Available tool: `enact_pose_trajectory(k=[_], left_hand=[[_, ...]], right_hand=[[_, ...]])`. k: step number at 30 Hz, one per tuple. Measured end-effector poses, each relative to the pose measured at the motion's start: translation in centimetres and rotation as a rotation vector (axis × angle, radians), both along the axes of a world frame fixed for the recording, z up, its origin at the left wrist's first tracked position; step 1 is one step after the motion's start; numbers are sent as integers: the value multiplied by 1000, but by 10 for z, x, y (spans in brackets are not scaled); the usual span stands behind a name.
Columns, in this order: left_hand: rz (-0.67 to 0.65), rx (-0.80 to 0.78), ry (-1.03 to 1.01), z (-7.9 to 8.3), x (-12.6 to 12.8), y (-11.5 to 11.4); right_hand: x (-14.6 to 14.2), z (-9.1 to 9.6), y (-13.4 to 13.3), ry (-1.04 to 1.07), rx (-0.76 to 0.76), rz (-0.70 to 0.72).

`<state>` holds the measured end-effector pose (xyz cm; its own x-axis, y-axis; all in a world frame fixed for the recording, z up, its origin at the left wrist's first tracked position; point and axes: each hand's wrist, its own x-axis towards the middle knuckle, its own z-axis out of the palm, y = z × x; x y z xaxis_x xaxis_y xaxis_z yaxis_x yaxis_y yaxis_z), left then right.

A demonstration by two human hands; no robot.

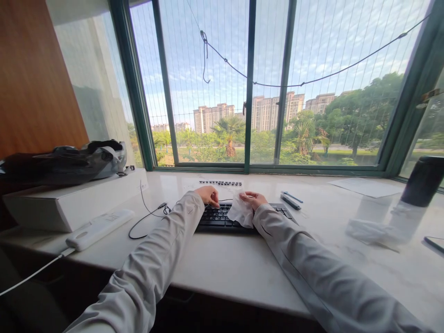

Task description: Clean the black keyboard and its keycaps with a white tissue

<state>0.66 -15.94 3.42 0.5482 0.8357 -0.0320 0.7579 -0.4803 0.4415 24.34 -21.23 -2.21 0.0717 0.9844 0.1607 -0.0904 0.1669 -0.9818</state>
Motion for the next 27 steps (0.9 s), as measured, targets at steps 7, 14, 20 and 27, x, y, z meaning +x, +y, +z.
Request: enact_pose_trajectory(k=[7, 14, 20, 27], left_hand=[[67, 83, -161, 7, -8, 1], [24, -113, -117, -4, 3, -3], [51, -96, -121, -2, -5, 1], [323, 397, 22, 5, -9, 19]], right_hand=[[-2, 6, -6, 8, -15, -38], [-3, 4, -4, 29, 4, -2], [-4, 7, -5, 68, -20, -28], [5, 11, -5, 98, 22, -187]])
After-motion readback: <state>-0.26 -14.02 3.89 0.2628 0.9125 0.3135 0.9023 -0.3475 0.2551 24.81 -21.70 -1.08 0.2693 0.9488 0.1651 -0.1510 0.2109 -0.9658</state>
